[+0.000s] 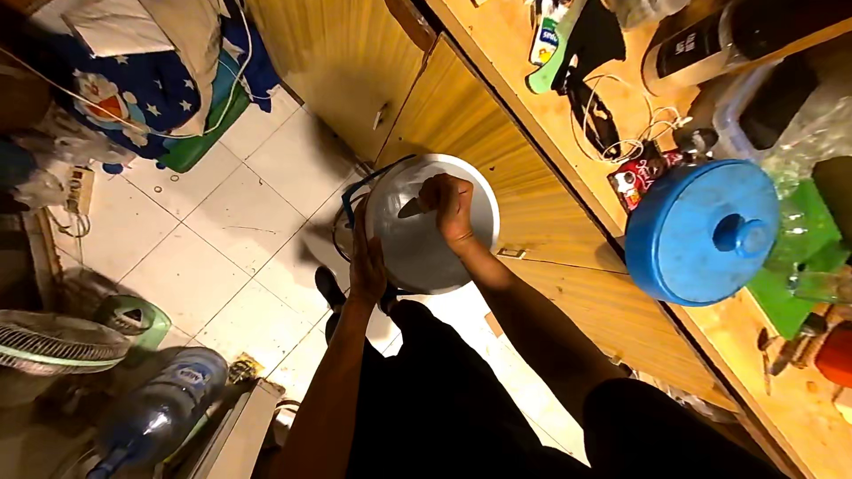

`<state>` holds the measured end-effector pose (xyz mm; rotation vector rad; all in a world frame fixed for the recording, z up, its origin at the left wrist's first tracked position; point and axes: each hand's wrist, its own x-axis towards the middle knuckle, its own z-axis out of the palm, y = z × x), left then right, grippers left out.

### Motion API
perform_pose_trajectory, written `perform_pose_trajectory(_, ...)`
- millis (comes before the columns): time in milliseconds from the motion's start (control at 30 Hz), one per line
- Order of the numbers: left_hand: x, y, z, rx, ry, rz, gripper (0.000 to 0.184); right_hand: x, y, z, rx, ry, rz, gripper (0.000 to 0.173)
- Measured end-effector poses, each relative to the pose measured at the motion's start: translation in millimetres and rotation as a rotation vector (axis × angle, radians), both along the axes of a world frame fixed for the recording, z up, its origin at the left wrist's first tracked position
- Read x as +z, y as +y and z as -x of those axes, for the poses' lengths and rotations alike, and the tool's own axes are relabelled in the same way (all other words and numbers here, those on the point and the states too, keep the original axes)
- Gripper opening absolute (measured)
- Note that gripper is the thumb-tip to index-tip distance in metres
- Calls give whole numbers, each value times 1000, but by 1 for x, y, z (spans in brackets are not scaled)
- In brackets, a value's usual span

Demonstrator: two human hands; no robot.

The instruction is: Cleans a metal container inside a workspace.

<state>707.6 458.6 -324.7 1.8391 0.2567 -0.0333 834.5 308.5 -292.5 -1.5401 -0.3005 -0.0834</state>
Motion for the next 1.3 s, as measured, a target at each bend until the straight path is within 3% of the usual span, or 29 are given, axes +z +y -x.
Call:
perform_pose_trajectory(200, 4, 4, 5, -4, 43, -90, 58, -59, 31, 10, -29, 217, 315, 43)
perform_pose_trajectory(333, 5, 3, 0, -17, 56, -75, 59, -19, 7, -3, 14, 116, 66, 43)
perform_pose_trajectory(467, 2, 4, -1, -18, 20, -69, 58, -5, -25, -21, 83, 26, 113, 46)
perform_pose_trajectory(633, 2, 3, 0, -16, 37, -87, 58, -22, -15, -17, 111, 109, 100, 44)
perform_pose_trajectory(867, 0, 6, 1, -40, 7, -67, 58, -60, 41, -3, -31, 299, 66, 40)
perform_pose_trajectory(967, 1, 6, 2, -41, 25, -53, 59, -63, 37, -1, 72, 338, 165, 42)
perform_pose_trajectory(1100, 2, 5, 1, -31, 41, -75, 59, -52, 13, -4, 0, 338, 227, 41)
perform_pose_trajectory(1200, 3, 5, 2, -39, 61, -72, 59, -52, -2, -8, -116, 249, -5, 43)
perform_pose_trajectory(1300, 0, 4, 1, -28, 29, -63, 59, -48, -9, -13, -167, 187, -33, 46)
